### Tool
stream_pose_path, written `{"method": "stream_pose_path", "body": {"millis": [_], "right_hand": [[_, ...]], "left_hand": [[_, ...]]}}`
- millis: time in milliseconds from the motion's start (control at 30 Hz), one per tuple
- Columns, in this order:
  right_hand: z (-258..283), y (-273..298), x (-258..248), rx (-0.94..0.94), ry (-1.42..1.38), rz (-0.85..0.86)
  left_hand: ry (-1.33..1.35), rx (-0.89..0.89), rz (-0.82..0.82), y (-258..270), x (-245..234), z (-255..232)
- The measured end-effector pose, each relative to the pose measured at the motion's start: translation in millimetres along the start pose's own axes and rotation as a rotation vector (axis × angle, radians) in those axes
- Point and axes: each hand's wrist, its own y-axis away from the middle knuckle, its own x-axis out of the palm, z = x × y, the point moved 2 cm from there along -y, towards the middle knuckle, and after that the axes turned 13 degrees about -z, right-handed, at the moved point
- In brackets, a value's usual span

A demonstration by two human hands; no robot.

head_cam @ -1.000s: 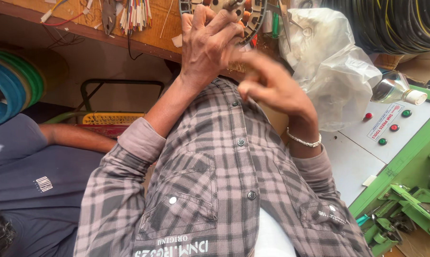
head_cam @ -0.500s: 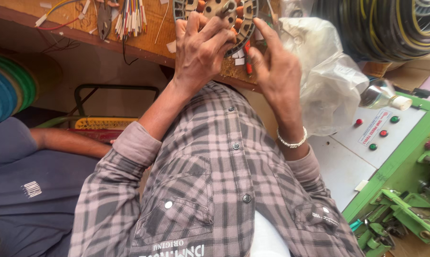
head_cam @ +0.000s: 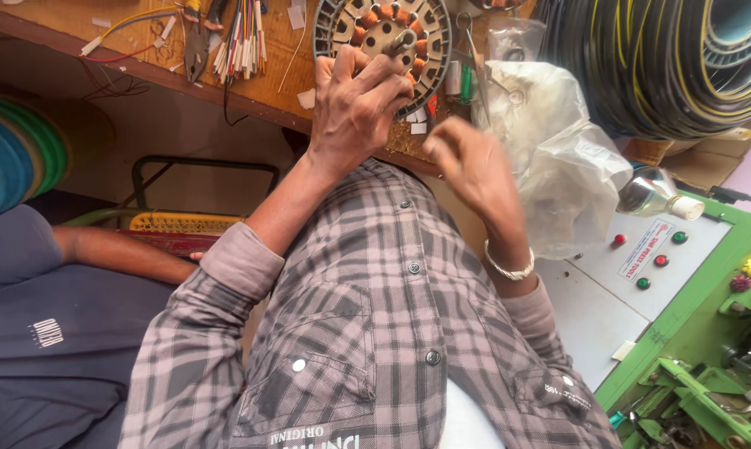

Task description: The person works on a circular electrical component, likely a motor stator, using pliers and a screwdriver to adjust and secure copper windings. The person manipulates small white insulating pieces and wires while seated at a cluttered workbench.

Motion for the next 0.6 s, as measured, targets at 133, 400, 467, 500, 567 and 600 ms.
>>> {"method": "stream_pose_path", "body": {"millis": [133, 400, 467, 500, 567, 600], "right_hand": [[-9, 11, -18, -0.141, -0.392, 0.136], [1, -4, -35, -0.298, -0.262, -0.431], [11, -16, -16, -0.502, -0.124, -0.420], [12, -20, -10, -0.412, -0.145, -0.378], [14, -29, 3, -0.255, -0.178, -0.279], [14, -31, 5, -0.242, -0.192, -0.269]], "left_hand": [[0.000, -0.015, 0.001, 4, 0, 0], [-0.030, -0.007, 0.013, 5, 4, 4], [-0.020, -0.010, -0.001, 7, 4, 3], [-0.017, -0.009, -0.011, 6, 4, 3], [-0.030, -0.003, -0.015, 3, 7, 2], [-0.035, -0.006, -0.018, 4, 7, 1]]}}
